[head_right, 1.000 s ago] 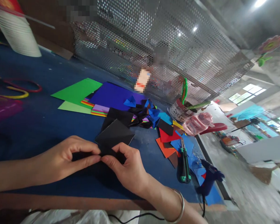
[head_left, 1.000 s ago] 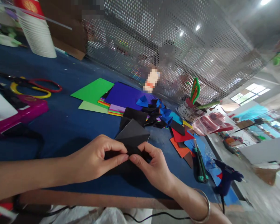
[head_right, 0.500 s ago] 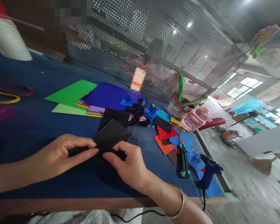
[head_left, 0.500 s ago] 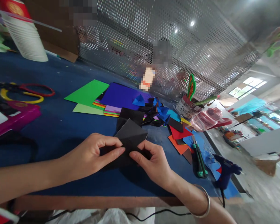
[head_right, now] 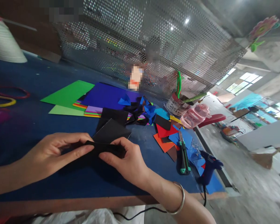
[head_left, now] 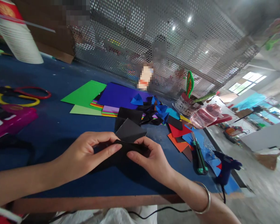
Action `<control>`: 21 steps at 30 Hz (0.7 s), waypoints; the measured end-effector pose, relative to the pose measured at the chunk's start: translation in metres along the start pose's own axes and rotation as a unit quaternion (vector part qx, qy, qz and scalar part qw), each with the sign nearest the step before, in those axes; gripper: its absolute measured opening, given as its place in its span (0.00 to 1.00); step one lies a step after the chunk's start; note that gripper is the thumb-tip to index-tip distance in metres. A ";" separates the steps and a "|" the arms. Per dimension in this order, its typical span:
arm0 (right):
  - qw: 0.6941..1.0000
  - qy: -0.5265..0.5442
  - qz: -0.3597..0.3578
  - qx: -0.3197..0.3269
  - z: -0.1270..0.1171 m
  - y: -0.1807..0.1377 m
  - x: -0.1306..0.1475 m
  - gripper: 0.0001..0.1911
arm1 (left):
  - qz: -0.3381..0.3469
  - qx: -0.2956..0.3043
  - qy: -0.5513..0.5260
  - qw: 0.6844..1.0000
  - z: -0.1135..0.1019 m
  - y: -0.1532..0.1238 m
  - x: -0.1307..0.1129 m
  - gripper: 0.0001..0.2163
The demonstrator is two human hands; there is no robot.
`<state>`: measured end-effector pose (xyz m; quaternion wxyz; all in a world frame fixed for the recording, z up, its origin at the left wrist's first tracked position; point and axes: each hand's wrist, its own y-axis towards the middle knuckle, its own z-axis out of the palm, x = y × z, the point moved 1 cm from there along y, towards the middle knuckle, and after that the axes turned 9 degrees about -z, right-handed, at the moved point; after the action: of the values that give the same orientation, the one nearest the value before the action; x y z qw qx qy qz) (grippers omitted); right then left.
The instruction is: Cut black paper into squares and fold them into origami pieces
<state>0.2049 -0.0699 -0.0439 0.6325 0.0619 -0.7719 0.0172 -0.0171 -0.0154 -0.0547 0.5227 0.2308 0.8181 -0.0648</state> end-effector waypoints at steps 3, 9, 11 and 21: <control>0.999 0.031 0.016 -0.008 -0.001 0.003 0.003 0.28 | -0.015 -0.004 -0.006 1.000 -0.001 0.002 0.003 0.16; 0.995 0.090 0.023 -0.021 -0.002 0.007 0.006 0.30 | -0.070 0.010 -0.045 0.996 -0.002 -0.001 -0.005 0.16; 0.995 0.096 0.020 -0.026 -0.002 0.008 0.006 0.29 | -0.093 0.012 -0.054 0.994 -0.003 -0.002 -0.010 0.16; 0.996 0.080 -0.004 -0.036 -0.005 0.009 0.002 0.28 | -0.128 -0.012 -0.056 0.990 -0.001 -0.007 -0.023 0.16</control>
<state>0.2083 -0.0606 -0.0402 0.6940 0.0407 -0.7188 -0.0084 -0.0132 -0.0286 -0.0349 0.5578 0.1138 0.8111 -0.1338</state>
